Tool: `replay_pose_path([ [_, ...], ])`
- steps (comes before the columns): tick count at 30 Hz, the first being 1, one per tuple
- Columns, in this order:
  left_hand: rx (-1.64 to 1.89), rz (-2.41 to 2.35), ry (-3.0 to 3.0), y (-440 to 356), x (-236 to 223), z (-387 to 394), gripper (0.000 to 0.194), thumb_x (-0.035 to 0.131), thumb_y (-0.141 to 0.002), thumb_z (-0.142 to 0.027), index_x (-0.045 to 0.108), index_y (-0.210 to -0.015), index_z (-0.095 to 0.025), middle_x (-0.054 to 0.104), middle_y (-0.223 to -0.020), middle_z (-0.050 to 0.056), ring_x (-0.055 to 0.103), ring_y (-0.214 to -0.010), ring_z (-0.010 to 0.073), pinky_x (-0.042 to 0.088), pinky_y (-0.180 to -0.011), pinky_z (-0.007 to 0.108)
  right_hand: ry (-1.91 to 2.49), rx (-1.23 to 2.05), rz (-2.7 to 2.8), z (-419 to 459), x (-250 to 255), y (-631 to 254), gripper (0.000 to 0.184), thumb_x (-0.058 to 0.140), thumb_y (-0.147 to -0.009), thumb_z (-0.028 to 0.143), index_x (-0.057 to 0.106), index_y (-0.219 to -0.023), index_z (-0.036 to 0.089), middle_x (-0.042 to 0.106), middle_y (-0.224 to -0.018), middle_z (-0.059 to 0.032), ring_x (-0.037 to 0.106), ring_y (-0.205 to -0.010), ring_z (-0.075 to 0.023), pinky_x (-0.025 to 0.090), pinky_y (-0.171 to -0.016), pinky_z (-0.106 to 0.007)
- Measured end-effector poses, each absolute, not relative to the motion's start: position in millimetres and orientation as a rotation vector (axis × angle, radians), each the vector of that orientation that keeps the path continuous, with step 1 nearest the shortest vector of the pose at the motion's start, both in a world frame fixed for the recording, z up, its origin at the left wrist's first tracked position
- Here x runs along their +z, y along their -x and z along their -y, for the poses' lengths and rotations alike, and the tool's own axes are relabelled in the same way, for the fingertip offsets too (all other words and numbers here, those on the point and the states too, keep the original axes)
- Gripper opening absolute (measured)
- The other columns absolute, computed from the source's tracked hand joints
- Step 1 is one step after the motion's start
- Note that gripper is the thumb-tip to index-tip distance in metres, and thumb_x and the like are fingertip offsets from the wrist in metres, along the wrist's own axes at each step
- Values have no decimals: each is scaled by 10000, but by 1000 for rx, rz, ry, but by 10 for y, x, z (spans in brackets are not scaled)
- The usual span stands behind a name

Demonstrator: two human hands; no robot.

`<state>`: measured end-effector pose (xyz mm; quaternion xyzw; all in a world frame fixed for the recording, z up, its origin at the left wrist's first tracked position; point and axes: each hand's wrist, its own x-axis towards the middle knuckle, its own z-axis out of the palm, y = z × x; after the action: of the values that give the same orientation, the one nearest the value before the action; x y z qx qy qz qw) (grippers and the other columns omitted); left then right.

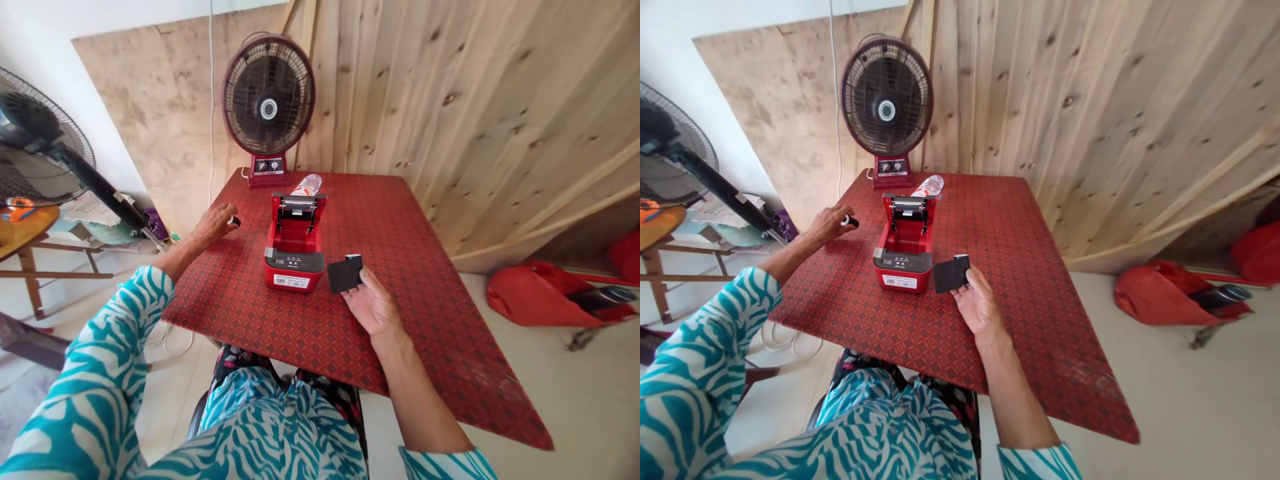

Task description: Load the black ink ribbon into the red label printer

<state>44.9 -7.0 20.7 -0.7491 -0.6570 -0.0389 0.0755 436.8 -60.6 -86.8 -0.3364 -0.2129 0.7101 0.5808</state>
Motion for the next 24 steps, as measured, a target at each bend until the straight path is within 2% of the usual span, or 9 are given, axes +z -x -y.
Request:
replay_pose_path([
  [5,58,1997,2320,-685,36,-92,280,651,-916,-341,654,-1152,-189,724,-1147,129,696,-1049,279,483,-834,314,759,1646,537,643,-771,-4319,362,891,-632,341,696,-934,292,796,-865,44,735,-803,-152,613,-757,-299],
  [10,-61,2068,2341,-570,65,-237,410,712,-822,-447,673,-1151,-205,757,-1095,141,704,-1038,350,490,-866,373,778,1608,603,729,-597,-4220,374,883,-647,376,694,-955,281,792,-857,34,732,-827,-156,591,-776,-300],
  [13,-79,2088,2346,-518,44,-267,437,710,-789,-485,670,-1136,-221,765,-1067,129,704,-1026,348,503,-869,379,725,1588,638,802,-493,-4189,401,900,-620,363,697,-952,267,794,-898,28,720,-818,-148,575,-753,-284],
  [15,-123,2075,2362,-500,41,-257,483,717,-769,-493,659,-1164,-221,750,-1123,136,693,-1064,355,504,-908,400,696,1571,655,865,-432,-4178,413,909,-599,362,703,-944,268,794,-921,27,710,-818,-144,564,-731,-270],
  [17,-262,2039,2361,-501,78,-215,527,729,-750,-493,654,-1185,-205,712,-1221,158,663,-1135,374,489,-970,439,697,1562,681,936,-372,-4164,412,913,-590,365,711,-937,273,793,-932,30,703,-822,-141,556,-720,-259],
  [19,-537,1998,2304,-545,163,-114,486,706,-773,-496,667,-1152,-194,692,-1241,160,645,-1159,361,477,-1013,452,712,1559,710,1002,-310,-4140,401,911,-603,375,719,-941,275,791,-938,31,699,-828,-136,552,-725,-256],
  [21,-889,1986,2203,-662,282,78,390,638,-842,-509,688,-1070,-197,721,-1122,125,669,-1074,305,500,-993,421,718,1549,721,1049,-243,-4100,388,906,-622,381,724,-948,276,789,-942,29,699,-839,-137,555,-746,-264],
  [24,-1365,1981,2229,-986,446,527,391,585,-905,-568,703,-999,-208,735,-927,59,685,-883,229,552,-867,359,683,1541,675,1076,-130,-3995,380,900,-642,384,723,-961,278,789,-947,24,703,-879,-151,564,-789,-287],
])
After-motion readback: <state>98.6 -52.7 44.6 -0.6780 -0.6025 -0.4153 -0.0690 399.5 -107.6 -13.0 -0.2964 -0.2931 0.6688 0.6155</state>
